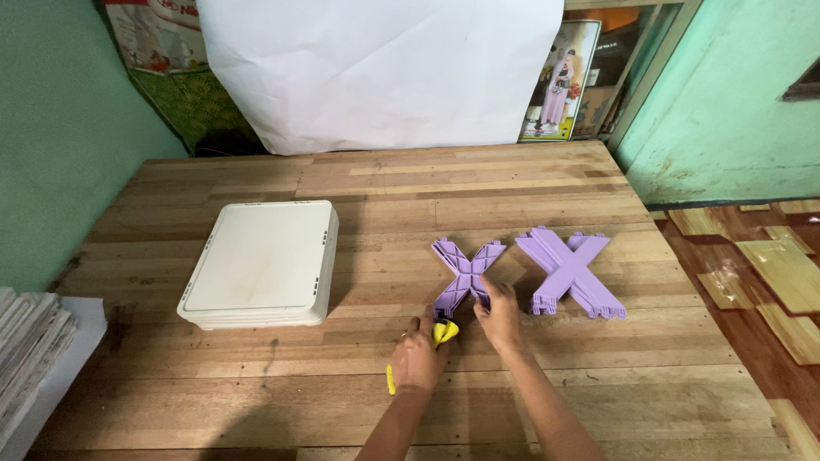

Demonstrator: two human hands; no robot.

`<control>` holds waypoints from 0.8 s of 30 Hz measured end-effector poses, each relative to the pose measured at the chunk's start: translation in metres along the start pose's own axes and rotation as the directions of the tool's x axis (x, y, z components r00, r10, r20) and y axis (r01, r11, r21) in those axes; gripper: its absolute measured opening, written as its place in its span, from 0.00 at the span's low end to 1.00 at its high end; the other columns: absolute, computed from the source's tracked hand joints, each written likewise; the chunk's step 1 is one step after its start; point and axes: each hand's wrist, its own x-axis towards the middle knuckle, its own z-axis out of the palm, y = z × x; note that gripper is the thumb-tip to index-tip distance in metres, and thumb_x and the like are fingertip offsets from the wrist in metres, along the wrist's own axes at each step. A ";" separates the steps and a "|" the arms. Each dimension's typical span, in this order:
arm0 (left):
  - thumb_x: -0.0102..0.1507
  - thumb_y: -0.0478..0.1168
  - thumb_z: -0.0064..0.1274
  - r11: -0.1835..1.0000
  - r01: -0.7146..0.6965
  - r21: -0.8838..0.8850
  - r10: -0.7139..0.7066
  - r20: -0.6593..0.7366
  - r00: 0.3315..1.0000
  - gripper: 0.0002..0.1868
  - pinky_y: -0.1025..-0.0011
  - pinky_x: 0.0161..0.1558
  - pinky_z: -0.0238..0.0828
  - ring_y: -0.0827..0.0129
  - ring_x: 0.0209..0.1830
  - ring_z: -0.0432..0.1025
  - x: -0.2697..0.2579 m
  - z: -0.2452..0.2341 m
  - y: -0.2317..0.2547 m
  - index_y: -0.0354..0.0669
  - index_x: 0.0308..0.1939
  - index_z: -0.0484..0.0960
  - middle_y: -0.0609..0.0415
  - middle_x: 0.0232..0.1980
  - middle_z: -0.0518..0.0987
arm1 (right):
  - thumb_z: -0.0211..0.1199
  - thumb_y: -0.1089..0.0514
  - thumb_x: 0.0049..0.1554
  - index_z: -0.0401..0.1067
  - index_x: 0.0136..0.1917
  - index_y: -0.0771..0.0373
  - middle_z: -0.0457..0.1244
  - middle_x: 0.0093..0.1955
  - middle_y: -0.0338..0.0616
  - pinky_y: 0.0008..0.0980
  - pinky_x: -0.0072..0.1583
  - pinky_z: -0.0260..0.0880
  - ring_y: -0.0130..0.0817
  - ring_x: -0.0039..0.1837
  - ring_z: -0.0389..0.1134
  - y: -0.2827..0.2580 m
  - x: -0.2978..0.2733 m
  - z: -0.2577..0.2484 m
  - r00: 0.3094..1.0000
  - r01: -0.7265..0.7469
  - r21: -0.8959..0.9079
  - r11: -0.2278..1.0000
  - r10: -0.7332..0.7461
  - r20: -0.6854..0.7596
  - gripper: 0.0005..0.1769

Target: The person wipes the surfaces of purple X-shaped decorative letters with a yellow and black cloth. They handle the letters one at a time, turning them over to clean different sides, then place them back on the wooden table. The letters are eventually stacked together.

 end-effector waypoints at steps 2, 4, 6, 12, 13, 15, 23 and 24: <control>0.57 0.50 0.63 1.000 0.004 -0.024 -0.004 -0.013 1.000 0.41 0.58 0.52 0.76 0.50 0.54 0.76 0.000 0.000 -0.001 0.56 0.73 0.64 0.49 0.68 0.72 | 0.67 0.68 0.47 0.70 0.66 0.64 0.67 0.55 0.59 0.46 0.62 0.68 0.55 0.60 0.65 0.001 0.001 0.001 1.000 -0.002 0.000 1.000 0.002 0.008 0.32; 0.58 0.51 0.64 1.000 -0.003 -0.024 0.002 -0.017 1.000 0.41 0.58 0.52 0.76 0.50 0.55 0.76 -0.001 0.000 -0.001 0.56 0.73 0.64 0.49 0.68 0.72 | 0.67 0.67 0.48 0.69 0.68 0.64 0.66 0.56 0.59 0.46 0.62 0.68 0.55 0.61 0.65 0.003 0.000 0.002 1.000 -0.007 0.008 1.000 0.007 0.013 0.33; 0.58 0.51 0.65 1.000 -0.022 0.000 0.022 -0.016 1.000 0.41 0.58 0.52 0.75 0.50 0.54 0.76 -0.002 -0.001 0.000 0.56 0.72 0.64 0.48 0.67 0.72 | 0.67 0.68 0.48 0.69 0.68 0.65 0.66 0.59 0.60 0.47 0.63 0.67 0.56 0.62 0.65 0.003 0.002 -0.001 0.999 0.033 0.022 0.999 -0.033 -0.004 0.33; 0.55 0.43 0.67 0.996 -0.091 0.011 0.091 -0.035 0.995 0.46 0.60 0.53 0.75 0.53 0.54 0.76 -0.006 0.000 -0.001 0.58 0.75 0.60 0.49 0.62 0.75 | 0.67 0.65 0.51 0.67 0.69 0.66 0.64 0.62 0.60 0.47 0.64 0.67 0.57 0.63 0.65 -0.014 0.002 -0.017 0.997 0.044 0.115 0.992 -0.037 -0.065 0.32; 0.55 0.43 0.67 0.996 -0.089 0.027 0.089 -0.017 0.996 0.47 0.60 0.54 0.74 0.53 0.55 0.75 -0.006 0.001 -0.002 0.58 0.75 0.59 0.50 0.62 0.74 | 0.67 0.64 0.52 0.67 0.69 0.66 0.64 0.63 0.60 0.46 0.63 0.68 0.56 0.63 0.65 -0.018 0.003 -0.022 0.995 0.047 0.158 0.986 -0.034 -0.090 0.31; 0.54 0.42 0.67 0.995 -0.085 0.058 0.084 0.021 0.996 0.49 0.60 0.55 0.73 0.54 0.56 0.74 -0.006 0.005 -0.005 0.57 0.76 0.57 0.50 0.63 0.74 | 0.67 0.64 0.53 0.69 0.67 0.65 0.64 0.63 0.60 0.46 0.65 0.67 0.57 0.65 0.66 -0.023 0.008 -0.037 0.979 0.114 0.089 0.989 -0.097 -0.178 0.28; 0.51 0.46 0.67 0.961 -0.263 0.082 0.273 -0.158 0.949 0.50 0.57 0.55 0.71 0.48 0.59 0.71 -0.010 0.023 -0.017 0.43 0.73 0.57 0.43 0.62 0.73 | 0.68 0.61 0.52 0.71 0.65 0.69 0.65 0.64 0.59 0.50 0.70 0.60 0.57 0.67 0.64 0.031 0.014 -0.112 0.910 -0.200 -0.287 0.937 0.068 -0.410 0.27; 0.52 0.46 0.66 0.955 -0.285 0.087 0.296 -0.165 0.941 0.50 0.56 0.55 0.71 0.47 0.58 0.71 -0.011 0.023 -0.018 0.39 0.73 0.57 0.42 0.62 0.73 | 0.70 0.60 0.51 0.70 0.64 0.70 0.65 0.64 0.61 0.52 0.70 0.58 0.58 0.68 0.63 0.043 0.009 -0.119 0.902 -0.235 -0.366 0.900 0.062 -0.427 0.29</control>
